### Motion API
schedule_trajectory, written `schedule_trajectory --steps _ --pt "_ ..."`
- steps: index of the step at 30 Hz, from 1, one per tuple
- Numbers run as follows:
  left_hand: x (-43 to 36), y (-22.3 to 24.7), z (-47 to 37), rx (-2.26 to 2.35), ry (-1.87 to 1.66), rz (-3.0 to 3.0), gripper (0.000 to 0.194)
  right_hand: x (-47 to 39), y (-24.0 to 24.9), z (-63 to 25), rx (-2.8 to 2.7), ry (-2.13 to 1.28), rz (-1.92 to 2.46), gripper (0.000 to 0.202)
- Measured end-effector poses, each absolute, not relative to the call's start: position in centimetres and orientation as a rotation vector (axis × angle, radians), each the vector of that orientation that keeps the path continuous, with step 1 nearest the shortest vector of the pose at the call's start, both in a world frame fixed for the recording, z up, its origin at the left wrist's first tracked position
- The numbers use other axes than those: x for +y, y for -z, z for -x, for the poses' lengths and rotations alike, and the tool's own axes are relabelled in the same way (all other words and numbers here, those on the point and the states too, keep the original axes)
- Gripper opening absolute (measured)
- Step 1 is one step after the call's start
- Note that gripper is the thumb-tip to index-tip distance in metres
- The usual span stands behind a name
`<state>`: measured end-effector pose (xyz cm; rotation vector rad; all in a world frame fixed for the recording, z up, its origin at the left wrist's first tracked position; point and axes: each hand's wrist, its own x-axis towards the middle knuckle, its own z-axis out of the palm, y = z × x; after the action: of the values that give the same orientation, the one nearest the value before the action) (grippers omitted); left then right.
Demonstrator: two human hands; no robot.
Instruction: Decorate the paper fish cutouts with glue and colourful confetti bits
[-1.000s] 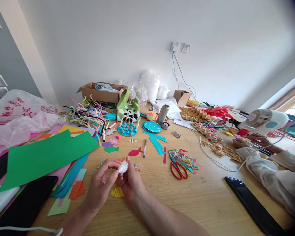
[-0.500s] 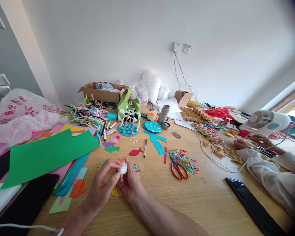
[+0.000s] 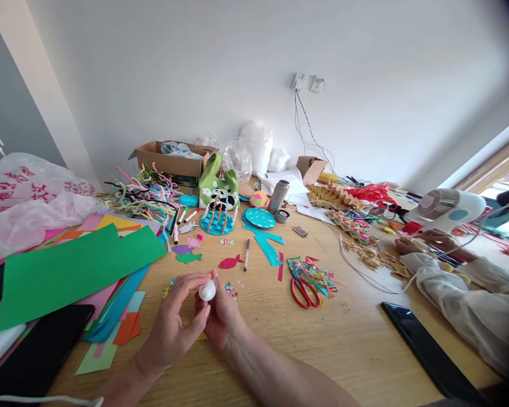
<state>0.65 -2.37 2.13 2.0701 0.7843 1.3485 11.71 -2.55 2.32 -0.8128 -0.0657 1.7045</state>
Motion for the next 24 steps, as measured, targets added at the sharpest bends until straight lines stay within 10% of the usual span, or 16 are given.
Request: schedule_trajectory --steps 18,24 --pt "-0.9 0.1 0.3 1.095 -1.453 -1.77 0.032 -3.2 -1.4 -12.9 -0.736 -1.617 1.057 0.069" --pt "-1.5 -0.3 0.3 1.124 -1.38 -1.78 0.033 -4.8 -1.5 -18.2 -1.184 -1.191 1.419 0.041"
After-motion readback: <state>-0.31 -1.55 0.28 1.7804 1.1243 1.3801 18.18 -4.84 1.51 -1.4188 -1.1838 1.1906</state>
